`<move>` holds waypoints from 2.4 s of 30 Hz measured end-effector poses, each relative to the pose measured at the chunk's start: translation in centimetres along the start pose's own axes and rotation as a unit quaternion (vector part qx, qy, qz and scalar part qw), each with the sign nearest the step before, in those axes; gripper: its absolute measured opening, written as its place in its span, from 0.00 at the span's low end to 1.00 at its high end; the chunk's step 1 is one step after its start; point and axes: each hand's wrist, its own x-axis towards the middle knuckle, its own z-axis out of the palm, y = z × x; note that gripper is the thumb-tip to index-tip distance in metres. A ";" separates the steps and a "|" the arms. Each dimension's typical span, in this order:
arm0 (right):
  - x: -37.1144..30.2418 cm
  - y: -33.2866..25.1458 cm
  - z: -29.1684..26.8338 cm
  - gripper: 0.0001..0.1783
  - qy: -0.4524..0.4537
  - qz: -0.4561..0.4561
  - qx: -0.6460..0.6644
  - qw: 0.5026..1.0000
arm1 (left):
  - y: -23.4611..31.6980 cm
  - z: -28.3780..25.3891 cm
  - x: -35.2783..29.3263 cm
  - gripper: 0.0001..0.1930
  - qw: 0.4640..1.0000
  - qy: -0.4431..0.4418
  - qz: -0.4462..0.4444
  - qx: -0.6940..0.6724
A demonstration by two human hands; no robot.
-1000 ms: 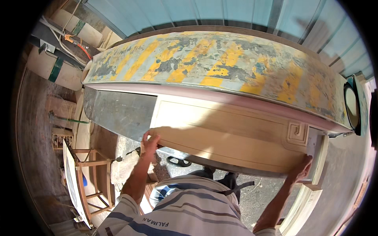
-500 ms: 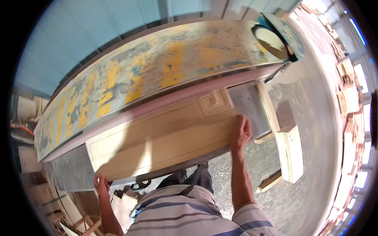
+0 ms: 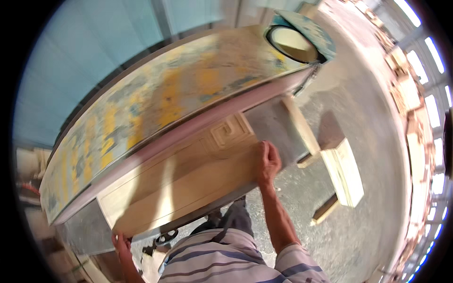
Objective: The person walks through a workshop carrying a bucket, then places it down. They pick up a carved wooden panel and repeatedly rub its surface against a stationary belt sander. The person flips the panel to sand different sides and edges, then stacks the finished piece on a small wooden stand.
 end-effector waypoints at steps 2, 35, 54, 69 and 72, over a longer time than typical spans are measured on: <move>2.6 4.4 -1.5 0.11 -0.048 -0.072 -0.033 0.996 | -0.3 2.7 -1.3 0.23 0.996 -0.004 -0.023 -0.089; -9.1 -0.3 -3.5 0.23 -0.283 -0.142 -0.321 0.893 | -5.8 -16.6 3.2 0.31 0.999 -0.035 -0.006 0.013; -2.2 -9.1 -5.6 0.22 -0.245 -0.108 0.071 0.961 | 5.9 -0.9 1.9 0.25 0.907 0.063 0.165 -0.382; 8.3 -5.2 -8.0 0.31 -0.311 -0.087 0.046 0.945 | 5.1 5.5 4.4 0.24 0.909 0.011 0.154 -0.386; 5.0 -9.0 -5.4 0.29 -0.276 -0.100 -0.004 0.956 | 4.0 5.7 4.5 0.24 0.910 0.086 0.172 -0.368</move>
